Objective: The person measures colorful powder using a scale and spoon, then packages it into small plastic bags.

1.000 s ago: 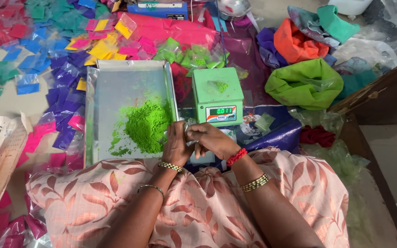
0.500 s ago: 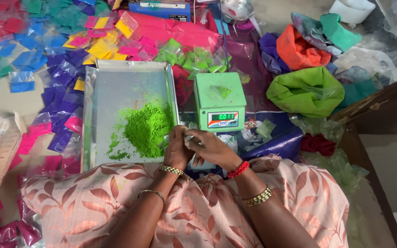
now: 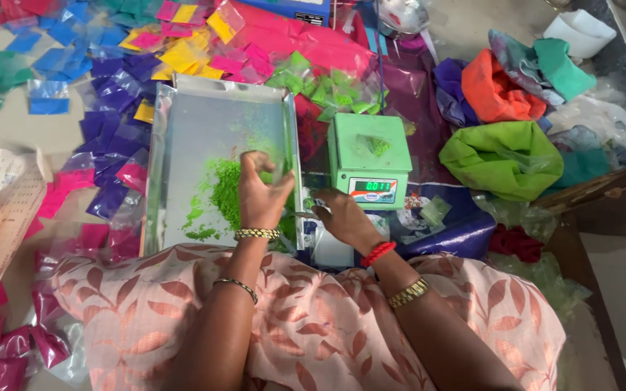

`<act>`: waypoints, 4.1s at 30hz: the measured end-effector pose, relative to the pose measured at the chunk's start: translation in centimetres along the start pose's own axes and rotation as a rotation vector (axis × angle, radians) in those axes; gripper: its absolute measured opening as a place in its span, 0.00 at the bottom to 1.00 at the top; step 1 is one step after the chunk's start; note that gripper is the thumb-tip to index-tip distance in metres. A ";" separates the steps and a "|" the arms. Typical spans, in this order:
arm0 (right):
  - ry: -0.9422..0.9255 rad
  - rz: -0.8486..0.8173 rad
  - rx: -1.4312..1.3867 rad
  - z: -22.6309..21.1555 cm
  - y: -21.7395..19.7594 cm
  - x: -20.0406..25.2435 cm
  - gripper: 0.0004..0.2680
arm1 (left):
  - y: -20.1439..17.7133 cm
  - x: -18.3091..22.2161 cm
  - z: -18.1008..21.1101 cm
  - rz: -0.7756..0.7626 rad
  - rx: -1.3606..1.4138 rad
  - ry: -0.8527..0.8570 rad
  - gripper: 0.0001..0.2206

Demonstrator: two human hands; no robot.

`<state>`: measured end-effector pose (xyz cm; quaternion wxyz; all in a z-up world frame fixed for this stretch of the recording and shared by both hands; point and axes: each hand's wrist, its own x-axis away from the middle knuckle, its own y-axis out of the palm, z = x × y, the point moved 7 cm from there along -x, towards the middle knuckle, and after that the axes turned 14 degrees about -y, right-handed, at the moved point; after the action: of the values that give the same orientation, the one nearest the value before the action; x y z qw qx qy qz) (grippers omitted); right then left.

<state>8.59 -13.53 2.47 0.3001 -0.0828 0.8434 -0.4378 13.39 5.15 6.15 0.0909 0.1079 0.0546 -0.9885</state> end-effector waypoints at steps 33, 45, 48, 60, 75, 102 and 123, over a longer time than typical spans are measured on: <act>0.615 0.939 -0.136 4.0 -14.7 8.3 0.08 | -0.7 0.5 -1.9 -0.084 0.257 -0.282 0.21; 0.478 0.792 0.190 6.5 -12.2 5.7 0.07 | -0.3 0.6 -2.0 -0.124 0.247 -0.253 0.20; 0.580 0.868 -0.022 8.3 -11.5 6.5 0.07 | -0.2 0.6 -1.9 -0.134 0.234 -0.270 0.20; 0.747 1.041 -0.617 12.6 -8.9 8.9 0.10 | 0.2 0.7 -2.5 -0.152 0.259 -0.285 0.21; 0.737 0.992 -0.878 14.6 -6.6 9.2 0.09 | 0.3 0.9 -2.1 -0.170 0.231 -0.280 0.20; 0.672 1.062 -0.886 7.1 -9.6 12.4 0.06 | -1.5 -0.1 -1.6 -0.103 0.307 -0.234 0.22; 0.228 0.265 -0.105 2.5 1.6 -0.6 0.08 | -3.3 -1.6 -2.2 0.003 0.040 -0.083 0.25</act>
<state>10.73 -14.02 0.41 0.2530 0.0635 0.8972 -0.3564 14.73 8.88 4.66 0.0926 0.0688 0.0310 -0.9928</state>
